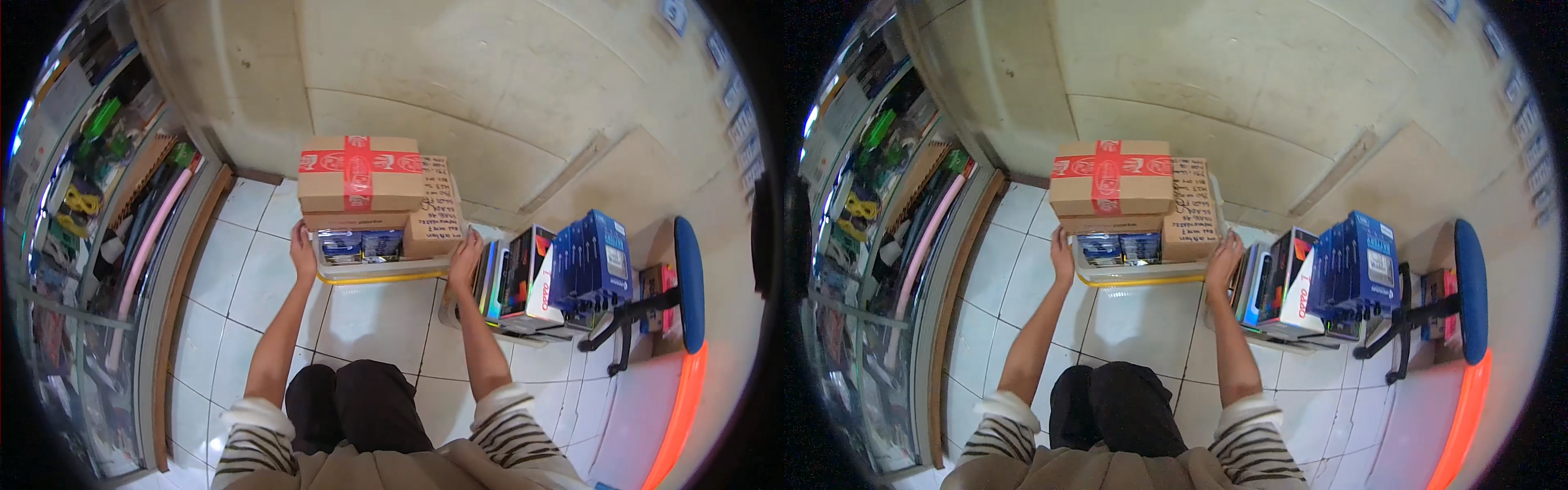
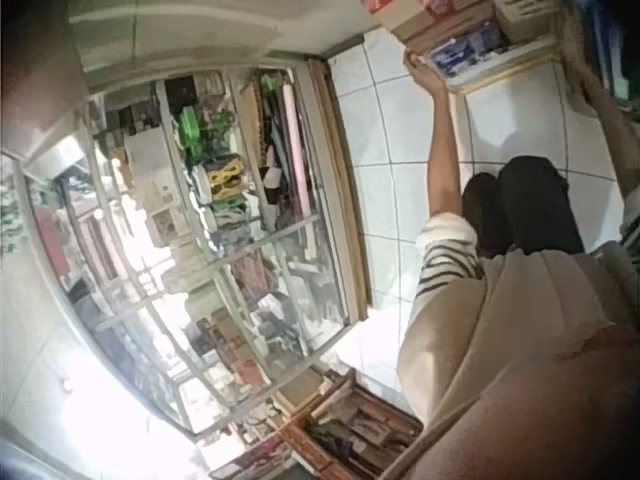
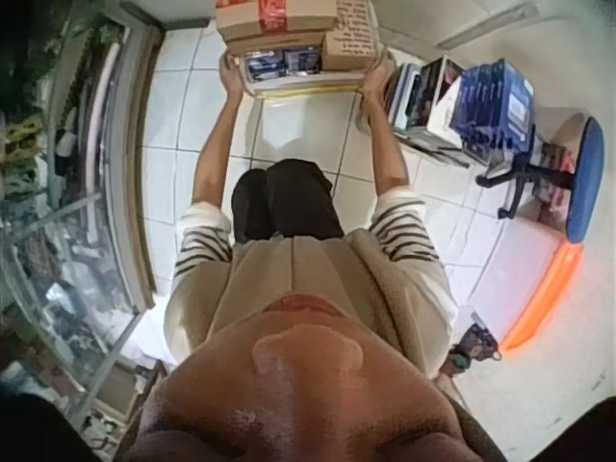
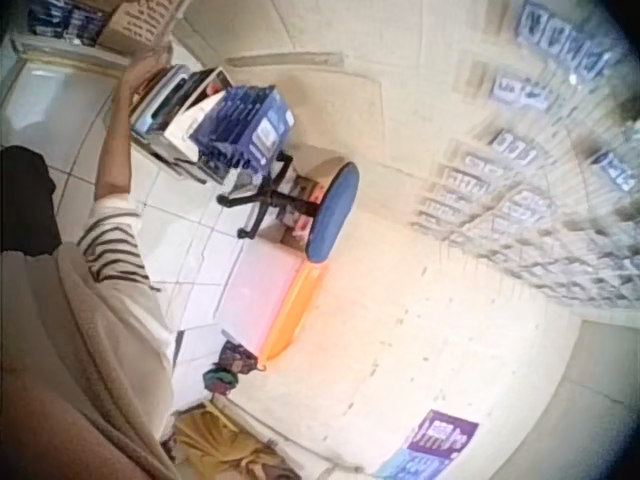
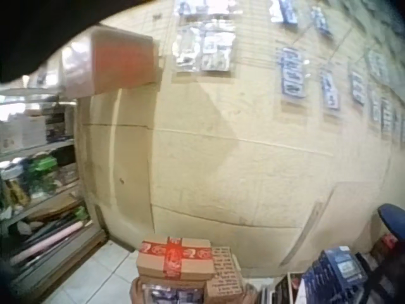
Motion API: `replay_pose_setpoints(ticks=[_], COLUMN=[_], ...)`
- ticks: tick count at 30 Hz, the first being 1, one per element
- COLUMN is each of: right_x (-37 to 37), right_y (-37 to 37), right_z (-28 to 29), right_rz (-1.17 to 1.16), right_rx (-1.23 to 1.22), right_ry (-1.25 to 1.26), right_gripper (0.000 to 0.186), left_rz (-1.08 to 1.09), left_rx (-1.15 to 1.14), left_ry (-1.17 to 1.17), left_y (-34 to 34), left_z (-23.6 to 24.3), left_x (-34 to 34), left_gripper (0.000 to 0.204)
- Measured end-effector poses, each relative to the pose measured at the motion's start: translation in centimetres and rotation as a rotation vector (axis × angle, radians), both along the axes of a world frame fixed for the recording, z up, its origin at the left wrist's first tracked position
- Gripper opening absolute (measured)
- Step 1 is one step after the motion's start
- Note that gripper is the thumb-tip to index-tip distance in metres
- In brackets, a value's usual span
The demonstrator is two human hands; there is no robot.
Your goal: The person picks up several cardboard boxes from a counter and places them into a yellow plastic crate on the floor. The person then takes several small boxed electronic items from a glass display shelf and arranges them into the crate, and finally places a paper document into a larger cardboard box on the floor.
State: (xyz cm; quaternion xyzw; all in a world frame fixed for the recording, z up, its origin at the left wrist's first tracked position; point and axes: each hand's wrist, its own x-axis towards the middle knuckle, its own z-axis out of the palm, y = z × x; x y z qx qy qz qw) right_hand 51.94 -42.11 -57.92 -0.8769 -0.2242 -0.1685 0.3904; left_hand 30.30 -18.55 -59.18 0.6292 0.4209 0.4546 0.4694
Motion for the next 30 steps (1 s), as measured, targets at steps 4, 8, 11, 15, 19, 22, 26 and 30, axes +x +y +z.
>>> replay_pose_setpoints(ticks=[4, 8, 11, 15, 19, 22, 26, 30], right_x=[-11.8, -17.5, -13.9, -8.6, -7.3, -7.2, -4.6, -0.5], right_y=[-5.9, -16.5, -22.5, -23.4, -24.3, -23.9, -26.8, -31.4], right_z=[-1.5, -7.1, -9.7, -7.9, -7.6, -5.5, -6.3, -6.4], right_rz=[0.229, -0.111, -0.604, -0.691, -0.550, -0.504, -0.528, -0.476], right_rx=[0.041, 0.197, 0.554, 0.834, 0.808, 0.936, 0.926, 0.955], right_ry=[0.008, 0.424, 0.528, 0.538, 0.598, 0.637, 0.607, 0.655], right_gripper=[0.032, 0.023, 0.035, 0.056, 0.057, 0.057, 0.049, 0.045], left_rz=[0.328, -0.660, -1.025, -1.198, -1.288, -1.284, -1.323, -1.347], left_rx=[0.433, -0.167, -0.262, -0.177, -0.478, -0.190, -0.427, -0.206], left_ry=[0.361, 0.060, 0.015, 0.169, 0.034, 0.053, 0.072, 0.080], left_y=[-7.9, -15.0, -18.2, -21.5, -24.0, -23.9, -27.3, -31.5], left_z=[-0.1, 0.2, -1.0, -4.5, -5.3, -7.4, -5.9, -6.7], left_x=[-3.1, -1.7, 2.3, 6.9, 8.3, 8.6, 10.2, 13.1], left_gripper=[0.022, 0.024, 0.043, 0.071, 0.074, 0.073, 0.076, 0.081])
